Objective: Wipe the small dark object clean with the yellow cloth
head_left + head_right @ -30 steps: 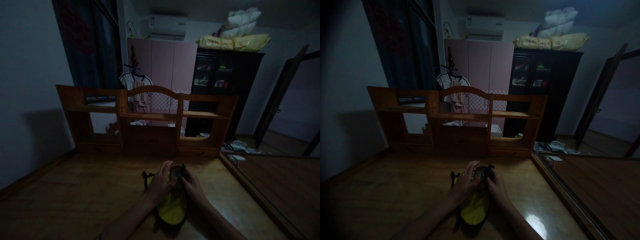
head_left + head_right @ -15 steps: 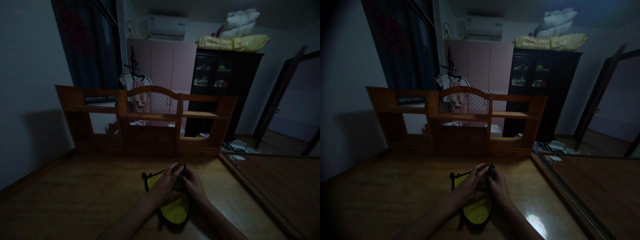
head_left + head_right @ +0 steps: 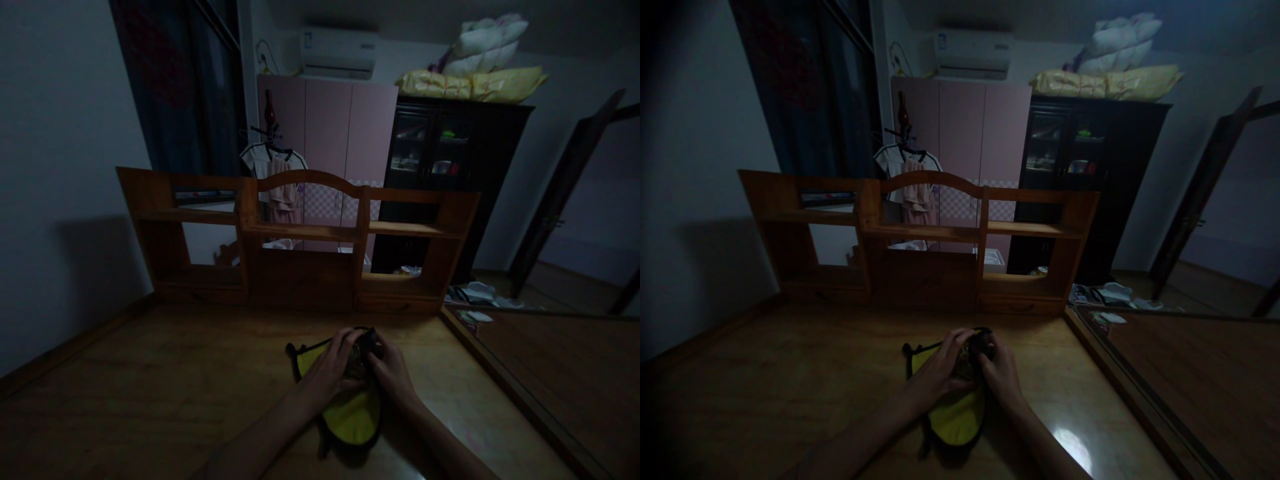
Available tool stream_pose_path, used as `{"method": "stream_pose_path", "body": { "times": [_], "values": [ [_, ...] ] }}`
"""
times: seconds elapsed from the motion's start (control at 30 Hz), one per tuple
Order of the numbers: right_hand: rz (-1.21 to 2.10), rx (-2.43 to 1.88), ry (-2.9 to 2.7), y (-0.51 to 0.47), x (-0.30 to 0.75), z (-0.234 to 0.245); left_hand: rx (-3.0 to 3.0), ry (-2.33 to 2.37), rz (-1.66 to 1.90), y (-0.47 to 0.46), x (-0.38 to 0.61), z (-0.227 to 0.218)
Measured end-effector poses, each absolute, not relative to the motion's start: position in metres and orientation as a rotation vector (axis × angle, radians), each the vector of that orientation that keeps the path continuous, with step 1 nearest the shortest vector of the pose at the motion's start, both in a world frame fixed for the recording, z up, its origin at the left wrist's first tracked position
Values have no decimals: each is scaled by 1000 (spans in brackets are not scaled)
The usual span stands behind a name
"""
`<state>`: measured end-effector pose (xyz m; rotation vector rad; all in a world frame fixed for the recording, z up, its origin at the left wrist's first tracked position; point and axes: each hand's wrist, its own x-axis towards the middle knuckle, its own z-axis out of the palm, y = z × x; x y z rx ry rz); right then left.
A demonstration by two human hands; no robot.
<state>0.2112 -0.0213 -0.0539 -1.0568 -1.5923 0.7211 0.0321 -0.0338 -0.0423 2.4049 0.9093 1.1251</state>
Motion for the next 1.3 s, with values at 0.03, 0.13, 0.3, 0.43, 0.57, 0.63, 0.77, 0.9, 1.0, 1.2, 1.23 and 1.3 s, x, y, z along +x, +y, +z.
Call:
{"method": "stream_pose_path", "body": {
  "times": [0.03, 0.13, 0.3, 0.43, 0.57, 0.63, 0.77, 0.9, 1.0, 1.2, 1.23, 1.3],
  "values": [
    [709, -1059, -1591, -21, 211, -54, 2399, 909, 1129, -33, 32, -43],
    [682, -1070, -1584, -19, 212, -56, 2384, 903, 1140, -32, 32, -43],
    [792, -1048, -1543, -12, 213, -65, 2368, 938, 1149, -31, 29, -41],
    [1071, -998, -1358, -9, 210, -67, 2359, 957, 1177, -31, 28, -38],
    [1238, -984, -1287, -13, 208, -59, 2375, 952, 1206, -31, 27, -40],
    [1225, -1019, -1323, -15, 208, -55, 2416, 942, 1199, -30, 27, -42],
    [1092, -1033, -1466, -16, 210, -59, 2512, 949, 1151, -30, 27, -43],
    [877, -1029, -1631, -17, 210, -64, 2594, 960, 1104, -30, 26, -41],
    [712, -1067, -1710, -19, 211, -60, 2655, 952, 1101, -30, 27, -40],
    [432, -1240, -1790, -27, 216, -49, 2670, 954, 1125, -31, 28, -40],
    [399, -1258, -1791, -27, 216, -49, 2648, 955, 1146, -31, 28, -40],
    [337, -1284, -1790, -28, 217, -49, 2574, 984, 1182, -31, 28, -40]
  ]
}}
